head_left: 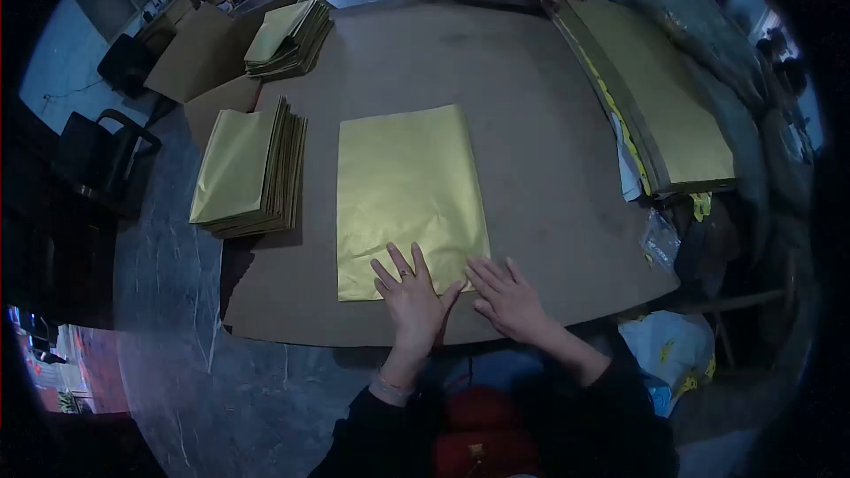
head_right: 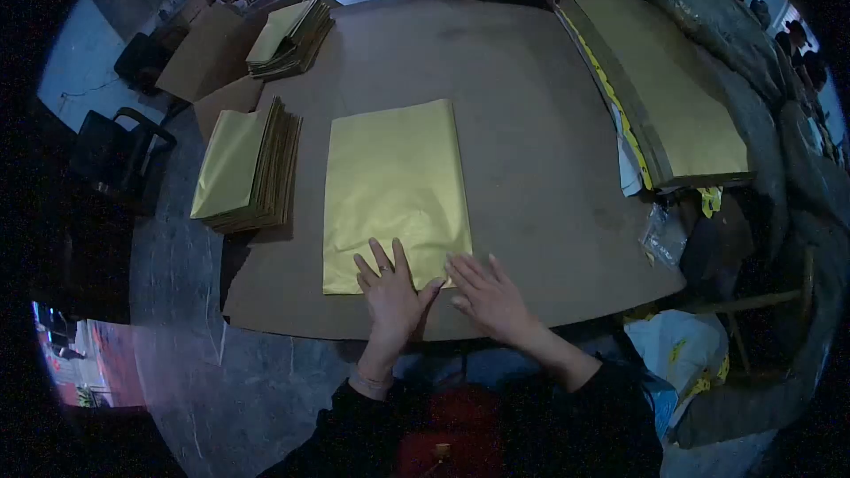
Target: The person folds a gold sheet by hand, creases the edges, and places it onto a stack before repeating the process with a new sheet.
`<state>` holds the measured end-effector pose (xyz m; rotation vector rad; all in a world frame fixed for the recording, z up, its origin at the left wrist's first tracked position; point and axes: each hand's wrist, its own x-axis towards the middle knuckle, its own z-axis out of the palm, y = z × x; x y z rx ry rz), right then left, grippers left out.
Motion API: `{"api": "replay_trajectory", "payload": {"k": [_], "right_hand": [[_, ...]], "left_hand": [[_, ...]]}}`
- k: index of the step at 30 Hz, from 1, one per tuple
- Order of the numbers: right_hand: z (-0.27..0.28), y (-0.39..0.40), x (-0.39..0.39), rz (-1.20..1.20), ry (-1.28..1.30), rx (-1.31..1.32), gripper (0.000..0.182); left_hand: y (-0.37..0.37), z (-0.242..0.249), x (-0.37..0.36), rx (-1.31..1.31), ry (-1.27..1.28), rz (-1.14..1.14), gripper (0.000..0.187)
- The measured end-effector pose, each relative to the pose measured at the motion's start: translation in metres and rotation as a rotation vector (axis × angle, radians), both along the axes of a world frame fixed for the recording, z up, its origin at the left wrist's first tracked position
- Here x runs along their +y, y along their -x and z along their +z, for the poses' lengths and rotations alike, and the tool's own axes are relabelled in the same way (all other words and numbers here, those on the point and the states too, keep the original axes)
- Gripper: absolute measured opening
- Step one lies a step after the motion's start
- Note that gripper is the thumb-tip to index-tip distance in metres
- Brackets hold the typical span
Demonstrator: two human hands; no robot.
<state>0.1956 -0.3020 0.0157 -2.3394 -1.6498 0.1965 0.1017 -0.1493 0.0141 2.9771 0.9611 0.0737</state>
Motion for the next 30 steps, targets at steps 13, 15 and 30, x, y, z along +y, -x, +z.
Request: {"api": "replay_trajectory", "payload": {"k": [13, 15, 30], "right_hand": [[-0.026, -0.191, 0.137, -0.236, 0.003, -0.138, 0.048], [-0.031, -0.181, 0.127, -0.195, 0.034, -0.27, 0.047], [0.009, -0.004, -0.041, 0.14, 0.138, -0.137, 0.048]], "left_hand": [[0.002, 0.004, -0.001, 0.048, 0.017, -0.001, 0.09], [0.002, 0.001, 0.0, 0.044, 0.034, -0.013, 0.091], [0.019, -0.012, 0.015, -0.146, 0.08, -0.039, 0.072]]}}
